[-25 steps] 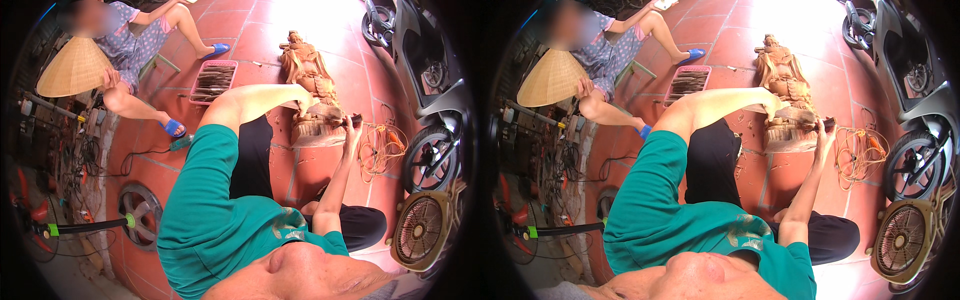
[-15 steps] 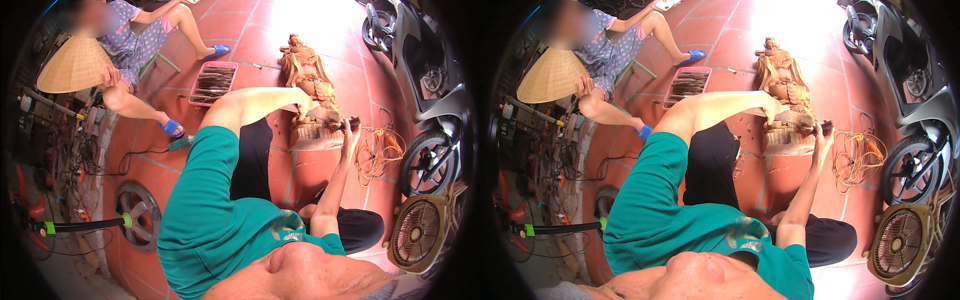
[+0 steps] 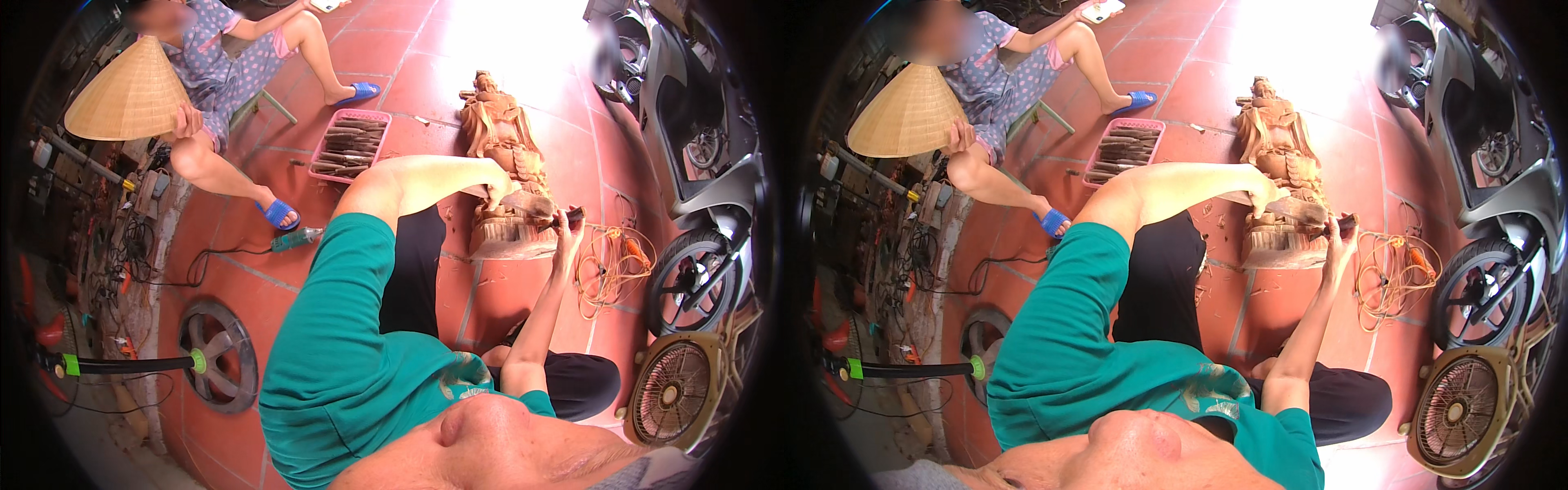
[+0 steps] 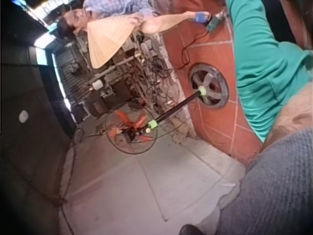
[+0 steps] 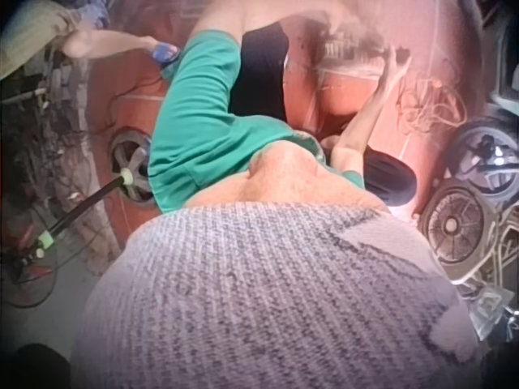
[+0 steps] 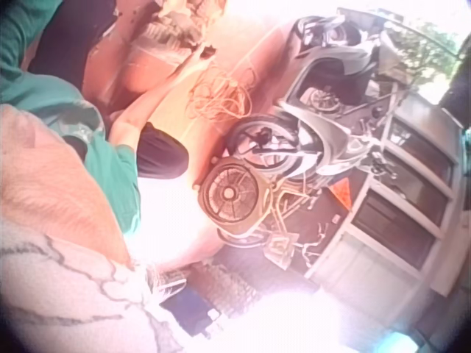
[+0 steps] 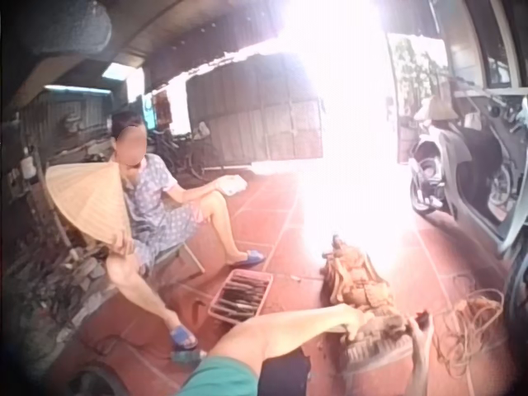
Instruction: The person is carving a wooden sculpture using a chisel and mallet. They repeatedly strike the chisel to shape the wood, focusing on detailed areas of the figure.
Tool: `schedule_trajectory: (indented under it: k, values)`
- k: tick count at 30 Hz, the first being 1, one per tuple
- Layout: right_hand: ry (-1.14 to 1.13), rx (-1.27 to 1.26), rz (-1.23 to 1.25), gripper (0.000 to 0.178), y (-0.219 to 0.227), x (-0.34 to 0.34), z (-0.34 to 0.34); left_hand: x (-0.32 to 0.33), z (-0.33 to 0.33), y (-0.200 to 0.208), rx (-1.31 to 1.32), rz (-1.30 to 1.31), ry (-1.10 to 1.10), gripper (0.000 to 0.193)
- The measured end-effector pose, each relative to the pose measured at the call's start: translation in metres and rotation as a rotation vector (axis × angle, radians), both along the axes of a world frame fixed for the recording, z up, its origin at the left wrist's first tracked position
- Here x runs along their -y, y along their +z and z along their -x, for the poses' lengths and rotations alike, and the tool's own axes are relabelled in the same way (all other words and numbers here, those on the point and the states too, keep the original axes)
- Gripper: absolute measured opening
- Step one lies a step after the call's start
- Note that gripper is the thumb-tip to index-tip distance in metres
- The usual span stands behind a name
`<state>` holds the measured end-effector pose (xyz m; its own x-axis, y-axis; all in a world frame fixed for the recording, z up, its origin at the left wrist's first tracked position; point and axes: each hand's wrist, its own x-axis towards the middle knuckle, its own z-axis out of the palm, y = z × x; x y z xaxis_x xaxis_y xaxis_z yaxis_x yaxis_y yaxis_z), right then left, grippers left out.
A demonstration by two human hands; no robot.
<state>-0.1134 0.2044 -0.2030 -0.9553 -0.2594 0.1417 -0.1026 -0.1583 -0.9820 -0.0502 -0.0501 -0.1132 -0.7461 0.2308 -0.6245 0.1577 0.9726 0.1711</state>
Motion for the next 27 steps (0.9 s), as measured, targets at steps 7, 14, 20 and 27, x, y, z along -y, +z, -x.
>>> schedule_trajectory:
  k: [7,14,20,27]
  values:
    - [0.013,-0.017,-0.009,0.041,0.001,0.001,-0.001,0.001,-0.001,-0.004,0.003,0.004,0.008,0.112]
    - [0.014,-0.017,0.004,0.039,-0.004,0.0,0.003,-0.002,0.002,-0.01,-0.008,0.023,-0.014,0.113]
    - [0.007,-0.007,0.016,0.037,-0.001,0.0,0.0,-0.003,0.006,-0.001,0.089,0.003,-0.019,0.116]
    - [0.024,-0.029,-0.008,0.041,-0.002,0.0,0.002,-0.003,0.003,0.001,0.047,0.002,-0.021,0.116]
